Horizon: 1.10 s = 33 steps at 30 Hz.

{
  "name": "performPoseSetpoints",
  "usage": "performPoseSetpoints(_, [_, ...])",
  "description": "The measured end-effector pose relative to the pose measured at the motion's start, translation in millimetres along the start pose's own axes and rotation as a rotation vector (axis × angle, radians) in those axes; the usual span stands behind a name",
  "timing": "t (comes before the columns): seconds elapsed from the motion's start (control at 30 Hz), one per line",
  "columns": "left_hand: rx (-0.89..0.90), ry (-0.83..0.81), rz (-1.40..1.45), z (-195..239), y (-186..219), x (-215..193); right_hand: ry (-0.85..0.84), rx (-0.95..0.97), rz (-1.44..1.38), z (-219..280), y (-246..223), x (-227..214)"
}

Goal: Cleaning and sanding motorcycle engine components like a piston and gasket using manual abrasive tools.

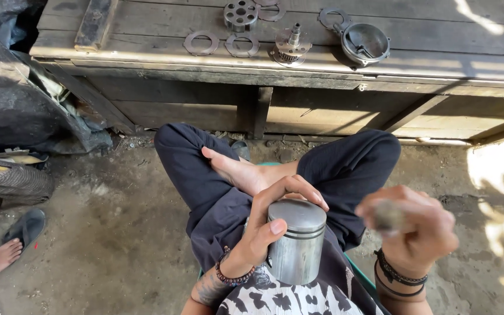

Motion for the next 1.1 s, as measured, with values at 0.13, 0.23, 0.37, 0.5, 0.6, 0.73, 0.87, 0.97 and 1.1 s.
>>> performPoseSetpoints(0.13, [-0.009,0.014,-0.029,0,3,0,0.237,0.06,0.031,-5,4,-8])
performPoseSetpoints(0.23, [0.001,0.026,-0.01,4,-2,-2,-0.558,0.006,0.076,-25,-12,14])
performPoseSetpoints(0.37, [-0.018,-0.011,0.0,7,-2,-1,-0.331,0.106,0.118,-25,-13,14])
performPoseSetpoints(0.5, [0.112,0.002,-0.016,2,-7,-1,0.096,0.177,0.007,4,20,3])
performPoseSetpoints(0.6, [0.171,0.061,-0.12,1,-5,0,0.303,0.254,-0.169,-21,22,11])
performPoseSetpoints(0.73, [0.167,0.143,-0.354,0,2,6,0.265,0.261,-0.165,-25,42,-7])
performPoseSetpoints(0.87, [0.213,0.151,-0.473,-1,4,6,0.294,-0.069,-0.099,-16,62,-46])
performPoseSetpoints(0.97, [0.247,0.144,-0.572,0,11,8,-0.159,-0.236,0.12,-46,31,-19])
performPoseSetpoints(1.1, [0.25,0.119,-0.546,6,13,11,-0.548,-0.274,0.233,-67,5,4])
Point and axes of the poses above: each hand's wrist, its own z-axis away from the middle knuckle, its own x-axis out of the palm, y = z × x, the point moved 3 cm from there along -z, towards the middle knuckle, and after that the axes turned 4 degrees about y, right-handed, at the moved point
